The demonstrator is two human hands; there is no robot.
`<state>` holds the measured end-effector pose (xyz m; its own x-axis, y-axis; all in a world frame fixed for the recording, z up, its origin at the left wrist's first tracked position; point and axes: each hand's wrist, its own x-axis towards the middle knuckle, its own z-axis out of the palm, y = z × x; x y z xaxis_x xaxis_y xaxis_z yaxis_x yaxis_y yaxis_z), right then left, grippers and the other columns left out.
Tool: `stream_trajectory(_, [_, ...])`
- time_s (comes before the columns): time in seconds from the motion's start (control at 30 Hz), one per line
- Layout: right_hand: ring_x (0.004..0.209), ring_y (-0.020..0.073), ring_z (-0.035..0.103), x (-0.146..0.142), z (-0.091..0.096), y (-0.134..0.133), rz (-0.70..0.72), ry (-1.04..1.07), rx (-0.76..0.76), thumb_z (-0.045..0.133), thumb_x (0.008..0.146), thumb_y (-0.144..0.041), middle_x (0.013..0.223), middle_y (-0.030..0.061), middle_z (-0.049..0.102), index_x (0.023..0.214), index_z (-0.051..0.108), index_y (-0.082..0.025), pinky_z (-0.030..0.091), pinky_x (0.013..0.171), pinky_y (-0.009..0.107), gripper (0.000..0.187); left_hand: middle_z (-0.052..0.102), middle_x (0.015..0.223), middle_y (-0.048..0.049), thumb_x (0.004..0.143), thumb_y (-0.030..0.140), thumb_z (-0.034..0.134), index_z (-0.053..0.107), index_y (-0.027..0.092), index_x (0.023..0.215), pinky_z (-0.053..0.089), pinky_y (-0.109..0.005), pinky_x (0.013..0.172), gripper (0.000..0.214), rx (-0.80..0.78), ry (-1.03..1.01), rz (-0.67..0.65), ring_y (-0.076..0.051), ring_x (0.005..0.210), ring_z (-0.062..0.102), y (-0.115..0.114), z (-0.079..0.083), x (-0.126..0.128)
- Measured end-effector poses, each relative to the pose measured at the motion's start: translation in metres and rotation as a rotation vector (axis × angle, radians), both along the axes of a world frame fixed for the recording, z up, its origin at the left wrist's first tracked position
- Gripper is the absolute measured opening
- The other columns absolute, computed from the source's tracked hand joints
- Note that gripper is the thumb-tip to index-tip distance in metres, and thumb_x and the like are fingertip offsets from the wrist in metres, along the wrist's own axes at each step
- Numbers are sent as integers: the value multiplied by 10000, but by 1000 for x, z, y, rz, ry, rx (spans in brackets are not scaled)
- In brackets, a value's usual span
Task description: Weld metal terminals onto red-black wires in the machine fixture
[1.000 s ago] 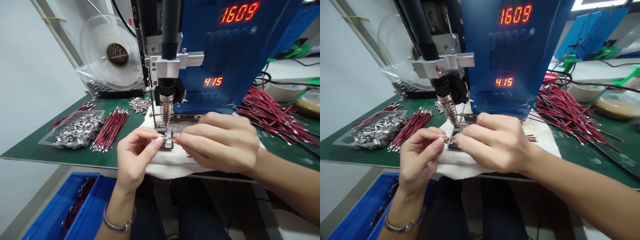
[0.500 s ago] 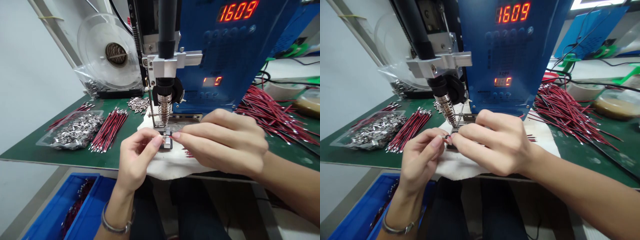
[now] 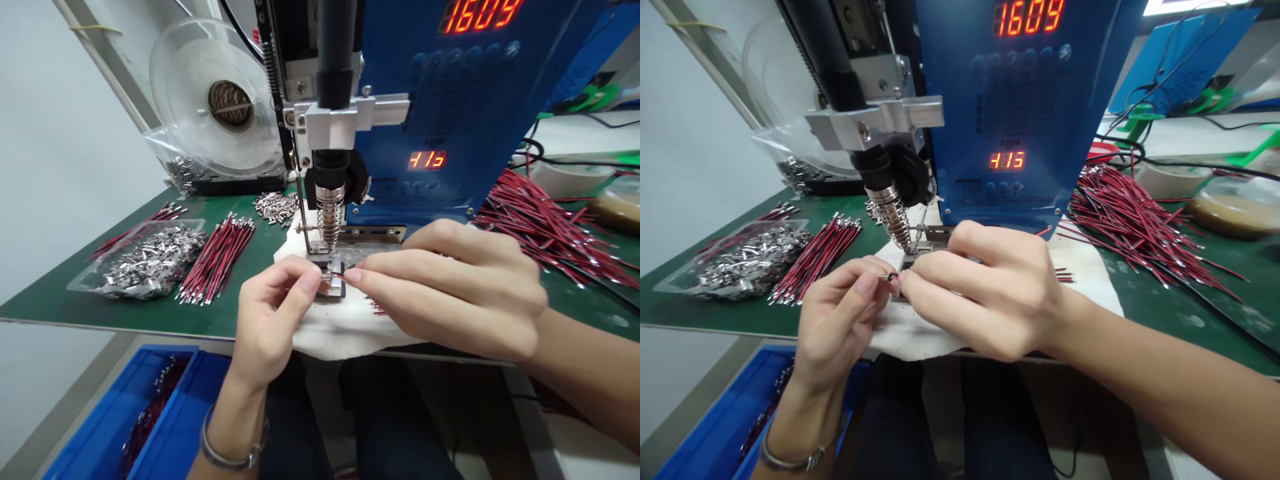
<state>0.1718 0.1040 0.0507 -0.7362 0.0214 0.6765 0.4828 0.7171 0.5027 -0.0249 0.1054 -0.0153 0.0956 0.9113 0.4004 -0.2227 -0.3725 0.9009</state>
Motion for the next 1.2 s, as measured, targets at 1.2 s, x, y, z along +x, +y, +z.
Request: stream_trajectory(1.2, [639, 112, 603, -2, -27, 23, -205, 141, -715, 541, 932, -223, 767, 10, 700, 894, 708, -142, 408, 612, 236, 189, 640, 909, 6, 779, 287, 742, 637, 202, 888, 296, -126, 439, 173, -148, 59, 203, 16, 490, 399, 9, 0, 3])
